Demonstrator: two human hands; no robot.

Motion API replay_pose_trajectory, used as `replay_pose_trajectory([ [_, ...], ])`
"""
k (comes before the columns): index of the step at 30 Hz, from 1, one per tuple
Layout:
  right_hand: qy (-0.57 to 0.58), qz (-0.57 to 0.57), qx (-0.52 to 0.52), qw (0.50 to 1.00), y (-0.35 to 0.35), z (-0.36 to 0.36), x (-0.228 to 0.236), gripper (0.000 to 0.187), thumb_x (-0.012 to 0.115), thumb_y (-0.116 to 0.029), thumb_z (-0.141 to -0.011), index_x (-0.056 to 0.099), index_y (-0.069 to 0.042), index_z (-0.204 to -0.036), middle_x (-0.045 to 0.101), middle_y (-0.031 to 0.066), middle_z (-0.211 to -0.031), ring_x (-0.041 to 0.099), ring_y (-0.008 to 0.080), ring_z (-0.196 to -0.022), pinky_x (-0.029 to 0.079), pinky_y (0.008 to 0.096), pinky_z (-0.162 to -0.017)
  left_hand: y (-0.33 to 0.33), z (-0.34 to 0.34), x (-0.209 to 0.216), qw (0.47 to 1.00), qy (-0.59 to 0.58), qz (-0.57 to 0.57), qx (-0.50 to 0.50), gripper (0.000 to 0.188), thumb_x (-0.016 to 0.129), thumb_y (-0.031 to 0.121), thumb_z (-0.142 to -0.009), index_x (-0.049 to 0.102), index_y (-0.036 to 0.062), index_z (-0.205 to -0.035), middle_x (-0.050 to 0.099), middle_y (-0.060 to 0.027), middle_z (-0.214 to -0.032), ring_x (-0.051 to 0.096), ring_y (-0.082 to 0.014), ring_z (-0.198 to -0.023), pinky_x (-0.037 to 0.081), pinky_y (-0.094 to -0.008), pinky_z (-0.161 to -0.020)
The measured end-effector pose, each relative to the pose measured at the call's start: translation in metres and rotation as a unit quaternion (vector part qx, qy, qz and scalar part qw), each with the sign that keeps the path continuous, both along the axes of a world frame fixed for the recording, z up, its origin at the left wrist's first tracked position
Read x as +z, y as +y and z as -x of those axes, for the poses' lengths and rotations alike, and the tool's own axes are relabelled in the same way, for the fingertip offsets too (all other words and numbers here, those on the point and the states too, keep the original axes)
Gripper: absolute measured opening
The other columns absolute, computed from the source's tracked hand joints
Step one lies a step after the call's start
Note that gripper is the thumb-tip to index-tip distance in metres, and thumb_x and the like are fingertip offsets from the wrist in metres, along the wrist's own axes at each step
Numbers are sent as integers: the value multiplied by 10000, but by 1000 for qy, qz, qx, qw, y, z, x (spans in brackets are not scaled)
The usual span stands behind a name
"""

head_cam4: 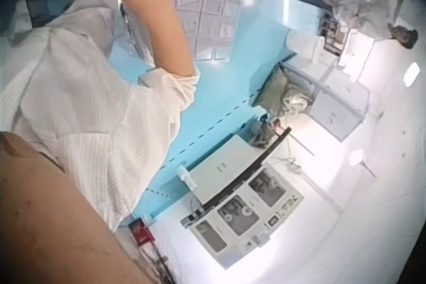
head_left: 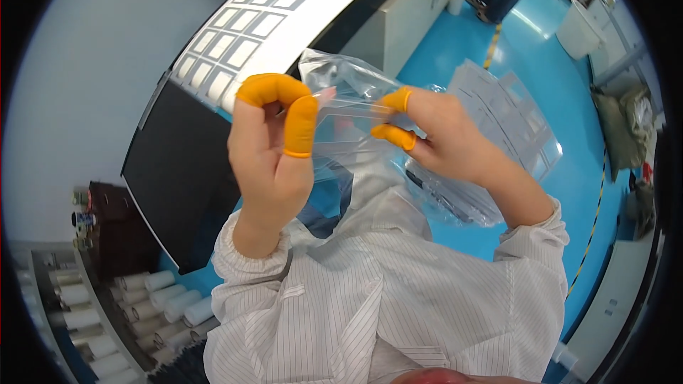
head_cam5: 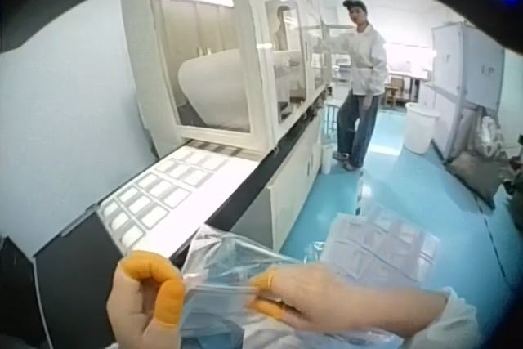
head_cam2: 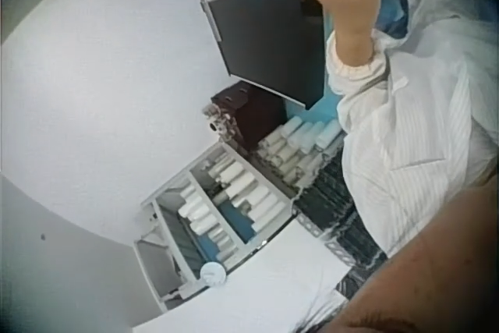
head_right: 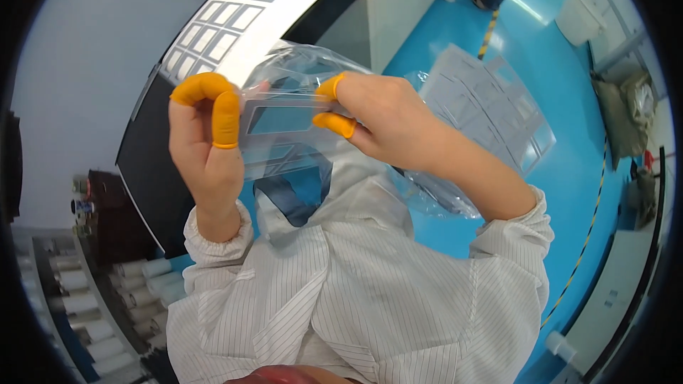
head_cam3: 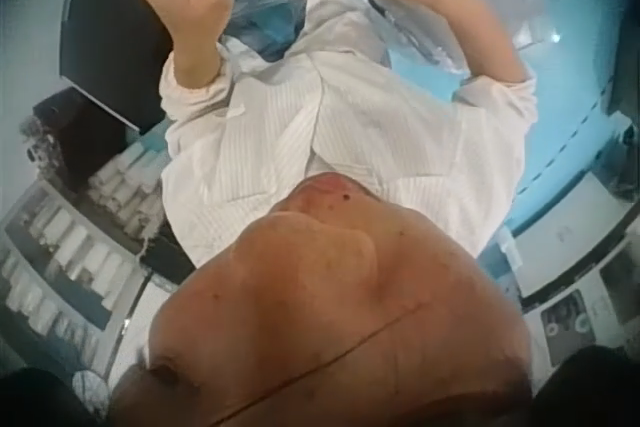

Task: The recorder is unpacking plastic grid trays from protective plastic bags and arranging them on a light table and other work surfaces.

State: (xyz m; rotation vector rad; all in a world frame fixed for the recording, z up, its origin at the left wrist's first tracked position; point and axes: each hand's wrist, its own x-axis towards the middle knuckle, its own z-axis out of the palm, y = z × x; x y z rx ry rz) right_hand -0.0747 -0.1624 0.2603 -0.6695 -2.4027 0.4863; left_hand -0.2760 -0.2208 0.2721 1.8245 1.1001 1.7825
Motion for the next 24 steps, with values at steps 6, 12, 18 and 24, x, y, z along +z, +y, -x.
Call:
replay_pose_trajectory([
  [6,51,149,107,982,-2,3,7,347,617,-48,-751,547,-14,-1089,582,71,-732,538,169,-592,403,244,-562,23,64,-12,989,-68,-42,123,238,513,145,-886,464,-29,-1039,505,-72,-938,517,-113,-863,412,-244,-844],
  [12,109,164,23,980,18,-45,-15,351,577,-38,-783,524,-7,-1128,571,33,-753,514,90,-588,403,194,-524,-63,112,-39,921,135,-95,353,216,568,-74,-774,511,-11,-973,518,-87,-894,532,-165,-774,451,-247,-707],
  [18,181,280,-63,941,37,-56,-10,461,504,-36,-835,381,-24,-1280,517,5,-792,485,47,-618,412,154,-491,-256,158,-179,741,523,392,154,163,568,6,-677,532,-23,-833,529,-161,-746,513,-351,-600,438,-412,-566],
  [24,222,292,-48,929,32,-28,-10,227,453,-32,-854,492,-15,-1077,550,40,-746,502,66,-552,421,185,-532,-239,155,-160,581,372,722,-55,180,529,170,-782,584,4,-826,590,-176,-735,587,-272,-677,445,-372,-589],
])
